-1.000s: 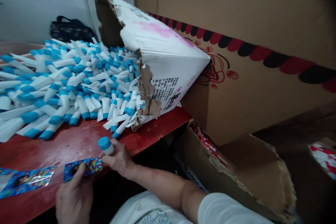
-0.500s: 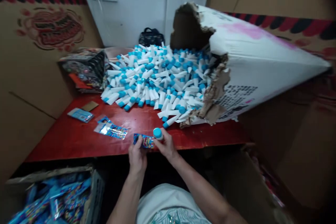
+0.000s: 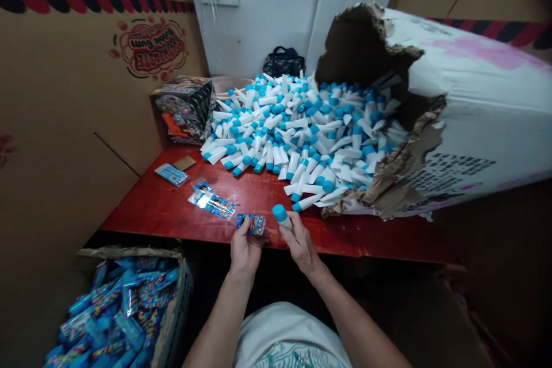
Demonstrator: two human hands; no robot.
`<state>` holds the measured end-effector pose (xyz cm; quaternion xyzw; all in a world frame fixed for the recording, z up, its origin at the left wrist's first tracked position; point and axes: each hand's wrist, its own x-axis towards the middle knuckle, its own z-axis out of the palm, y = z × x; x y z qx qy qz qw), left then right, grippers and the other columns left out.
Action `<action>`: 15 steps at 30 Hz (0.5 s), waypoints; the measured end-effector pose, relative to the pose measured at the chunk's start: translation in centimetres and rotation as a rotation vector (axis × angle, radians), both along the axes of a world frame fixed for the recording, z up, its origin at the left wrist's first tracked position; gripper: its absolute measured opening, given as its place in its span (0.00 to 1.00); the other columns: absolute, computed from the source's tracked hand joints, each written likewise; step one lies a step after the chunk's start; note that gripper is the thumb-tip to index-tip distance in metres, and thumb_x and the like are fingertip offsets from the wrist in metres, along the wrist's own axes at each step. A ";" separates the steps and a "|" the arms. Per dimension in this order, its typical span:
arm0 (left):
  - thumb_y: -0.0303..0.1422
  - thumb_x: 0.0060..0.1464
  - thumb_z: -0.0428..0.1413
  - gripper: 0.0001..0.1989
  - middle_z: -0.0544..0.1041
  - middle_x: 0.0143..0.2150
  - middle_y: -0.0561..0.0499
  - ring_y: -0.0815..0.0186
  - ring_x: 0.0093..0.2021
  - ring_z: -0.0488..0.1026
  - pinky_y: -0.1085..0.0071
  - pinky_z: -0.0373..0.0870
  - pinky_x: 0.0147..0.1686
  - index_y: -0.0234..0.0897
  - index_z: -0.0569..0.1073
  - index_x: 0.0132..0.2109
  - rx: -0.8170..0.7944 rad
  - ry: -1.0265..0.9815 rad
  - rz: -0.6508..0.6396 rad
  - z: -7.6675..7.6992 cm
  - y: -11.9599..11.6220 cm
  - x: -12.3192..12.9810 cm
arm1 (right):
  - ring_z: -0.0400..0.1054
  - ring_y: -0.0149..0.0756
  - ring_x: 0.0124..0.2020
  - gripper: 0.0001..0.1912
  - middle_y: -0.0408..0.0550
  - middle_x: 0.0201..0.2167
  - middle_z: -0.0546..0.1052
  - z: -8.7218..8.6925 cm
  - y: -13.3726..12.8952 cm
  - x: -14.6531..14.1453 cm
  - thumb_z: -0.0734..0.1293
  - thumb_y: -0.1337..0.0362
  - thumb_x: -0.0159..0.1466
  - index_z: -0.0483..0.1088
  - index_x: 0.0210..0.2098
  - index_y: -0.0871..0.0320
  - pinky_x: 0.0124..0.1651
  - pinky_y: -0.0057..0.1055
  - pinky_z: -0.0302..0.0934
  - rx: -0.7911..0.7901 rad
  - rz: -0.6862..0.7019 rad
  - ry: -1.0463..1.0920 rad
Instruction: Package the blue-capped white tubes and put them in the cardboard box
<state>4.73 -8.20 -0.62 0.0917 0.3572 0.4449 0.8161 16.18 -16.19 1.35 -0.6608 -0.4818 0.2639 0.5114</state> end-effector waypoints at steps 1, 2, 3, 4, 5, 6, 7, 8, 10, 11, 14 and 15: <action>0.31 0.51 0.58 0.05 0.75 0.24 0.51 0.66 0.21 0.71 0.69 0.71 0.22 0.34 0.71 0.32 -0.016 -0.018 0.003 0.0 0.1 -0.1 | 0.68 0.35 0.31 0.12 0.42 0.31 0.73 0.1 -0.3 -0.1 0.60 0.58 0.64 0.65 0.45 0.55 0.35 0.27 0.59 -0.009 0.025 -0.051; 0.31 0.52 0.57 0.04 0.75 0.25 0.51 0.66 0.21 0.72 0.69 0.71 0.22 0.34 0.71 0.32 -0.023 -0.030 0.009 0.1 0.2 -0.2 | 0.68 0.36 0.33 0.11 0.43 0.33 0.73 0.2 -0.6 -0.1 0.60 0.59 0.64 0.65 0.45 0.55 0.36 0.28 0.60 -0.012 0.053 -0.101; 0.31 0.52 0.57 0.04 0.75 0.25 0.51 0.66 0.22 0.72 0.69 0.71 0.23 0.34 0.70 0.32 -0.021 -0.037 0.019 0.1 0.2 -0.2 | 0.69 0.36 0.35 0.11 0.44 0.35 0.74 0.3 -0.8 -0.2 0.60 0.60 0.64 0.66 0.45 0.55 0.38 0.28 0.60 -0.013 0.078 -0.149; 0.31 0.52 0.58 0.05 0.75 0.25 0.51 0.67 0.22 0.72 0.70 0.71 0.23 0.34 0.70 0.31 -0.012 -0.040 0.033 0.1 0.2 -0.3 | 0.69 0.37 0.37 0.11 0.45 0.37 0.74 0.3 -1.0 -0.3 0.60 0.61 0.65 0.66 0.45 0.55 0.39 0.29 0.60 -0.015 0.097 -0.194; 0.31 0.51 0.58 0.05 0.75 0.25 0.52 0.67 0.22 0.72 0.70 0.70 0.23 0.35 0.70 0.31 0.000 -0.040 0.049 0.2 0.2 -0.3 | 0.69 0.38 0.38 0.11 0.46 0.38 0.74 0.3 -1.2 -0.3 0.60 0.61 0.65 0.67 0.45 0.54 0.40 0.29 0.61 -0.020 0.108 -0.236; 0.31 0.51 0.59 0.05 0.75 0.25 0.52 0.67 0.22 0.72 0.71 0.70 0.22 0.35 0.70 0.31 0.014 -0.038 0.062 0.2 0.2 -0.4 | 0.69 0.38 0.38 0.11 0.47 0.38 0.74 0.3 -1.3 -0.4 0.60 0.62 0.65 0.68 0.46 0.54 0.40 0.29 0.61 -0.027 0.111 -0.273; 0.31 0.51 0.59 0.05 0.75 0.25 0.52 0.67 0.22 0.72 0.71 0.70 0.22 0.35 0.70 0.30 0.029 -0.035 0.072 0.3 0.3 -0.4 | 0.70 0.39 0.38 0.12 0.48 0.39 0.75 0.2 -1.4 -0.4 0.61 0.62 0.64 0.68 0.47 0.54 0.39 0.29 0.61 -0.039 0.109 -0.305; 0.31 0.50 0.59 0.05 0.75 0.24 0.53 0.67 0.23 0.72 0.71 0.69 0.22 0.35 0.70 0.30 0.044 -0.031 0.082 0.3 0.3 -0.5 | 0.70 0.40 0.38 0.13 0.48 0.39 0.75 0.1 -1.5 -0.4 0.61 0.63 0.64 0.68 0.47 0.54 0.39 0.29 0.62 -0.051 0.103 -0.331; 0.31 0.49 0.60 0.06 0.75 0.24 0.54 0.68 0.23 0.72 0.72 0.69 0.23 0.35 0.70 0.31 0.075 -0.019 0.101 0.4 0.3 -0.6 | 0.71 0.41 0.39 0.15 0.49 0.40 0.76 -0.1 -1.6 -0.3 0.62 0.63 0.63 0.68 0.49 0.53 0.40 0.31 0.63 -0.073 0.089 -0.366; 0.31 0.48 0.61 0.07 0.75 0.25 0.54 0.68 0.23 0.72 0.72 0.69 0.23 0.35 0.70 0.32 0.090 -0.011 0.108 0.5 0.3 -0.7 | 0.72 0.41 0.40 0.15 0.49 0.41 0.76 -0.1 -1.6 -0.3 0.62 0.63 0.63 0.68 0.50 0.53 0.42 0.31 0.63 -0.085 0.085 -0.381; 0.31 0.45 0.63 0.09 0.74 0.24 0.56 0.69 0.22 0.71 0.74 0.68 0.22 0.35 0.71 0.31 0.125 0.021 0.123 0.6 0.3 -0.7 | 0.72 0.43 0.42 0.18 0.50 0.43 0.76 -0.1 -1.7 -0.3 0.63 0.64 0.62 0.68 0.52 0.53 0.44 0.34 0.64 -0.115 0.084 -0.432; 0.31 0.44 0.63 0.09 0.74 0.23 0.56 0.70 0.22 0.71 0.75 0.67 0.22 0.35 0.71 0.31 0.130 0.028 0.141 0.7 0.3 -0.7 | 0.72 0.44 0.42 0.19 0.50 0.43 0.76 0.0 -1.7 -0.4 0.63 0.64 0.62 0.68 0.53 0.53 0.45 0.34 0.64 -0.122 0.088 -0.449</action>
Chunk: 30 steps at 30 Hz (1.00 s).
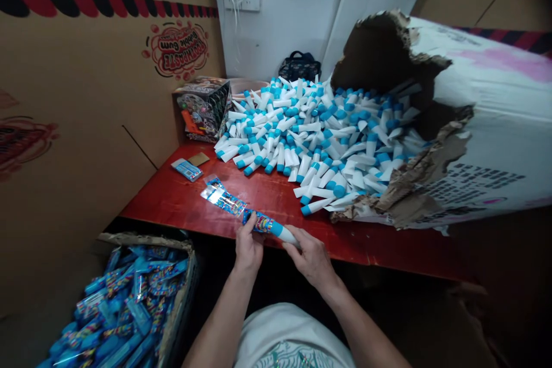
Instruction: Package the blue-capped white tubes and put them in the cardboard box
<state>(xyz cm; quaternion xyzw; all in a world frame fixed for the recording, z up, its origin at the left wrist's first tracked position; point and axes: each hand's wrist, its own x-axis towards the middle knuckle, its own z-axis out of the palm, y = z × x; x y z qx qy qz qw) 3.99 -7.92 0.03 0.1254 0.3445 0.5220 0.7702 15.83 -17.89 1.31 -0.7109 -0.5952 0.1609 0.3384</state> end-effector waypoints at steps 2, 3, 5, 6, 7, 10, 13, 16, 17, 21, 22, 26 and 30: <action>0.31 0.44 0.63 0.08 0.75 0.24 0.55 0.70 0.23 0.72 0.75 0.67 0.24 0.34 0.71 0.30 0.018 -0.001 0.012 0.2 -0.2 0.0 | 0.72 0.44 0.42 0.20 0.51 0.43 0.77 0.1 0.0 -0.2 0.62 0.64 0.63 0.67 0.54 0.53 0.43 0.34 0.64 -0.006 0.007 -0.033; 0.32 0.45 0.63 0.08 0.76 0.25 0.53 0.69 0.25 0.73 0.74 0.69 0.27 0.34 0.72 0.31 0.033 -0.012 -0.002 0.3 -0.3 0.0 | 0.73 0.44 0.42 0.20 0.51 0.43 0.77 0.2 0.1 -0.3 0.62 0.64 0.63 0.67 0.54 0.53 0.43 0.34 0.65 -0.006 0.009 -0.045; 0.36 0.48 0.61 0.10 0.78 0.30 0.48 0.63 0.31 0.76 0.68 0.71 0.34 0.33 0.74 0.34 0.066 -0.054 -0.073 0.6 -0.6 0.0 | 0.73 0.44 0.41 0.20 0.50 0.42 0.77 0.1 0.3 -0.5 0.62 0.64 0.63 0.66 0.55 0.52 0.42 0.33 0.65 -0.006 0.013 -0.059; 0.38 0.49 0.60 0.12 0.79 0.32 0.45 0.60 0.35 0.77 0.64 0.71 0.38 0.32 0.74 0.36 0.080 -0.081 -0.111 0.8 -0.8 0.0 | 0.73 0.43 0.41 0.20 0.50 0.42 0.77 0.1 0.4 -0.6 0.62 0.64 0.63 0.66 0.54 0.52 0.41 0.33 0.64 -0.007 0.014 -0.058; 0.39 0.50 0.59 0.13 0.79 0.34 0.44 0.57 0.38 0.77 0.61 0.71 0.42 0.32 0.75 0.38 0.088 -0.110 -0.137 0.9 -1.0 0.0 | 0.73 0.43 0.41 0.19 0.50 0.42 0.77 0.0 0.5 -0.6 0.62 0.64 0.63 0.67 0.54 0.52 0.41 0.33 0.64 -0.010 0.016 -0.052; 0.41 0.52 0.57 0.15 0.80 0.37 0.43 0.54 0.43 0.76 0.58 0.68 0.47 0.33 0.75 0.41 0.110 -0.176 -0.170 1.1 -1.5 0.2 | 0.72 0.43 0.41 0.16 0.49 0.40 0.77 -0.2 0.7 -0.9 0.62 0.64 0.63 0.68 0.50 0.52 0.41 0.32 0.64 -0.017 0.032 -0.010; 0.39 0.52 0.57 0.13 0.80 0.38 0.44 0.55 0.44 0.76 0.57 0.67 0.49 0.34 0.75 0.40 0.148 -0.157 -0.186 0.9 -2.1 0.6 | 0.72 0.41 0.38 0.12 0.48 0.38 0.77 -0.1 1.0 -1.2 0.62 0.63 0.63 0.70 0.45 0.53 0.39 0.31 0.63 -0.024 0.042 0.037; 0.37 0.52 0.57 0.11 0.80 0.37 0.45 0.55 0.44 0.76 0.58 0.66 0.49 0.34 0.74 0.39 0.202 -0.095 -0.165 0.6 -2.6 1.2 | 0.72 0.40 0.35 0.10 0.48 0.35 0.77 0.4 1.4 -1.6 0.61 0.63 0.63 0.70 0.43 0.55 0.37 0.30 0.62 -0.027 0.039 0.063; 0.37 0.53 0.57 0.10 0.80 0.37 0.45 0.55 0.44 0.76 0.59 0.67 0.48 0.34 0.74 0.39 0.220 -0.078 -0.152 0.5 -2.7 1.3 | 0.72 0.40 0.35 0.10 0.48 0.35 0.77 0.5 1.7 -1.8 0.61 0.63 0.63 0.70 0.42 0.55 0.37 0.30 0.61 -0.024 0.034 0.068; 0.37 0.53 0.57 0.11 0.80 0.37 0.44 0.55 0.45 0.75 0.60 0.66 0.48 0.34 0.73 0.38 0.225 -0.044 -0.136 0.6 -2.3 1.2 | 0.71 0.40 0.35 0.10 0.49 0.37 0.76 0.8 2.5 -2.3 0.60 0.63 0.63 0.69 0.43 0.56 0.37 0.30 0.61 0.008 0.035 0.126; 0.38 0.52 0.57 0.11 0.80 0.38 0.44 0.55 0.45 0.75 0.61 0.66 0.49 0.34 0.73 0.38 0.215 -0.045 -0.129 0.7 -2.1 1.0 | 0.71 0.40 0.36 0.11 0.49 0.38 0.76 0.6 2.5 -2.3 0.61 0.63 0.63 0.69 0.44 0.56 0.37 0.30 0.61 0.016 0.051 0.162; 0.39 0.52 0.57 0.13 0.80 0.39 0.43 0.56 0.45 0.75 0.61 0.66 0.49 0.34 0.74 0.39 0.195 -0.051 -0.079 0.6 -1.9 0.3 | 0.69 0.36 0.31 0.09 0.45 0.30 0.75 -0.6 2.2 -2.3 0.60 0.62 0.63 0.71 0.37 0.56 0.33 0.27 0.60 0.013 0.088 0.339; 0.38 0.53 0.56 0.13 0.79 0.38 0.41 0.56 0.43 0.75 0.63 0.66 0.45 0.30 0.75 0.37 0.202 -0.010 -0.220 -0.1 -3.2 0.4 | 0.67 0.33 0.28 0.13 0.43 0.26 0.72 -0.9 2.4 -2.5 0.58 0.58 0.65 0.70 0.32 0.57 0.31 0.25 0.57 0.019 0.056 0.411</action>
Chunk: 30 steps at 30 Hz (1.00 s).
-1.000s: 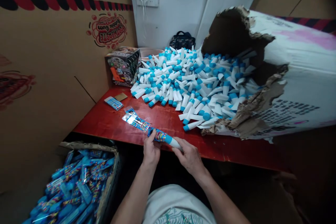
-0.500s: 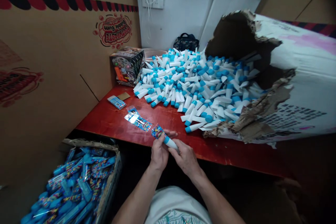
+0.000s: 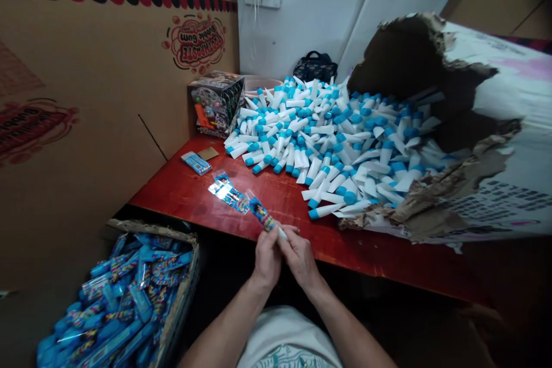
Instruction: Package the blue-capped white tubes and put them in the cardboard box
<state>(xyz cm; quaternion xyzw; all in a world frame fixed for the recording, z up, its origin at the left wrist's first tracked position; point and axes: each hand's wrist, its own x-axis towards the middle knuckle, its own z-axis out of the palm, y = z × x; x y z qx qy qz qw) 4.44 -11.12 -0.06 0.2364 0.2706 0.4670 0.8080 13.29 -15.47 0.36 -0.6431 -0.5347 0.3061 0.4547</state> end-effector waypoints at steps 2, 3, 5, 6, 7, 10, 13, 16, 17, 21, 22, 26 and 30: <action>0.35 0.52 0.57 0.11 0.79 0.38 0.42 0.57 0.42 0.75 0.65 0.67 0.44 0.30 0.76 0.37 -0.018 0.017 -0.063 -0.1 -0.2 -0.1 | 0.65 0.32 0.26 0.15 0.42 0.25 0.71 0.2 0.4 0.0 0.58 0.56 0.66 0.70 0.31 0.58 0.28 0.24 0.55 -0.024 0.015 0.012; 0.34 0.51 0.57 0.10 0.79 0.38 0.43 0.58 0.41 0.75 0.65 0.67 0.44 0.31 0.75 0.38 -0.037 0.000 -0.062 0.1 0.1 -0.4 | 0.64 0.30 0.24 0.16 0.42 0.23 0.70 0.3 0.6 0.1 0.58 0.55 0.65 0.69 0.30 0.58 0.26 0.24 0.54 -0.056 0.032 0.015; 0.32 0.51 0.57 0.10 0.78 0.38 0.46 0.59 0.40 0.74 0.63 0.67 0.45 0.33 0.74 0.41 -0.094 -0.085 -0.016 0.5 1.1 -1.2 | 0.60 0.28 0.20 0.17 0.40 0.19 0.66 0.4 0.9 0.3 0.59 0.53 0.64 0.67 0.26 0.58 0.22 0.23 0.51 -0.129 0.087 0.034; 0.32 0.52 0.56 0.09 0.78 0.37 0.47 0.60 0.39 0.74 0.62 0.67 0.45 0.34 0.74 0.41 -0.129 -0.140 0.008 0.9 1.8 -1.6 | 0.59 0.27 0.19 0.18 0.39 0.18 0.66 0.4 0.9 0.5 0.60 0.52 0.64 0.66 0.25 0.58 0.22 0.23 0.50 -0.152 0.131 0.061; 0.32 0.53 0.55 0.08 0.78 0.34 0.48 0.61 0.37 0.74 0.61 0.67 0.45 0.35 0.74 0.40 -0.169 -0.190 0.018 1.1 2.5 -2.1 | 0.59 0.27 0.19 0.17 0.39 0.19 0.66 0.2 0.9 0.6 0.60 0.52 0.63 0.66 0.27 0.58 0.22 0.23 0.51 -0.164 0.185 0.101; 0.32 0.56 0.53 0.06 0.74 0.29 0.49 0.63 0.31 0.73 0.59 0.69 0.42 0.34 0.73 0.35 -0.293 -0.285 0.002 1.7 3.5 -3.2 | 0.60 0.27 0.19 0.15 0.39 0.20 0.68 -0.7 0.7 0.8 0.64 0.51 0.60 0.66 0.32 0.58 0.22 0.23 0.53 -0.158 0.316 0.263; 0.32 0.57 0.52 0.07 0.73 0.28 0.49 0.64 0.29 0.71 0.62 0.70 0.38 0.34 0.72 0.34 -0.379 -0.314 0.006 1.7 2.9 -3.2 | 0.58 0.26 0.16 0.15 0.37 0.16 0.65 -1.7 0.7 0.4 0.67 0.52 0.57 0.65 0.28 0.57 0.20 0.23 0.52 -0.146 0.291 0.347; 0.30 0.57 0.51 0.07 0.73 0.28 0.49 0.65 0.28 0.71 0.67 0.70 0.33 0.33 0.72 0.34 -0.419 -0.297 0.008 1.6 1.8 -3.0 | 0.57 0.26 0.16 0.14 0.38 0.18 0.65 -2.2 1.1 -0.3 0.67 0.53 0.56 0.66 0.26 0.58 0.20 0.24 0.52 -0.125 0.204 0.281; 0.30 0.57 0.51 0.06 0.73 0.28 0.49 0.66 0.28 0.71 0.68 0.70 0.32 0.33 0.72 0.35 -0.420 -0.288 0.016 1.6 1.6 -2.9 | 0.58 0.26 0.17 0.13 0.38 0.19 0.66 -2.2 1.3 -0.6 0.67 0.54 0.56 0.68 0.26 0.59 0.21 0.24 0.53 -0.117 0.176 0.240; 0.27 0.56 0.52 0.04 0.72 0.27 0.49 0.68 0.27 0.70 0.72 0.69 0.31 0.32 0.72 0.35 -0.369 -0.272 0.093 1.5 1.7 -3.8 | 0.63 0.30 0.23 0.12 0.40 0.21 0.69 -1.6 2.2 -1.9 0.67 0.56 0.57 0.69 0.25 0.59 0.27 0.25 0.57 -0.063 0.156 0.106; 0.27 0.55 0.53 0.04 0.72 0.27 0.49 0.68 0.26 0.70 0.72 0.69 0.31 0.32 0.72 0.35 -0.347 -0.272 0.114 1.4 1.8 -4.2 | 0.64 0.31 0.24 0.12 0.40 0.22 0.70 -1.4 2.5 -2.2 0.66 0.56 0.58 0.69 0.25 0.59 0.29 0.25 0.57 -0.054 0.184 0.085; 0.25 0.51 0.56 0.04 0.72 0.28 0.49 0.68 0.28 0.70 0.71 0.70 0.34 0.32 0.72 0.37 -0.245 -0.229 0.201 1.4 2.2 -6.1 | 0.67 0.33 0.26 0.14 0.42 0.24 0.73 -0.3 3.5 -4.5 0.63 0.56 0.63 0.71 0.28 0.59 0.30 0.25 0.55 -0.073 0.293 -0.099; 0.26 0.47 0.59 0.07 0.72 0.29 0.51 0.68 0.30 0.70 0.70 0.70 0.36 0.34 0.71 0.36 -0.185 -0.109 0.287 1.8 2.0 -8.9 | 0.68 0.33 0.29 0.15 0.44 0.28 0.76 0.8 4.1 -6.2 0.61 0.55 0.66 0.71 0.31 0.57 0.32 0.25 0.55 -0.072 0.389 -0.327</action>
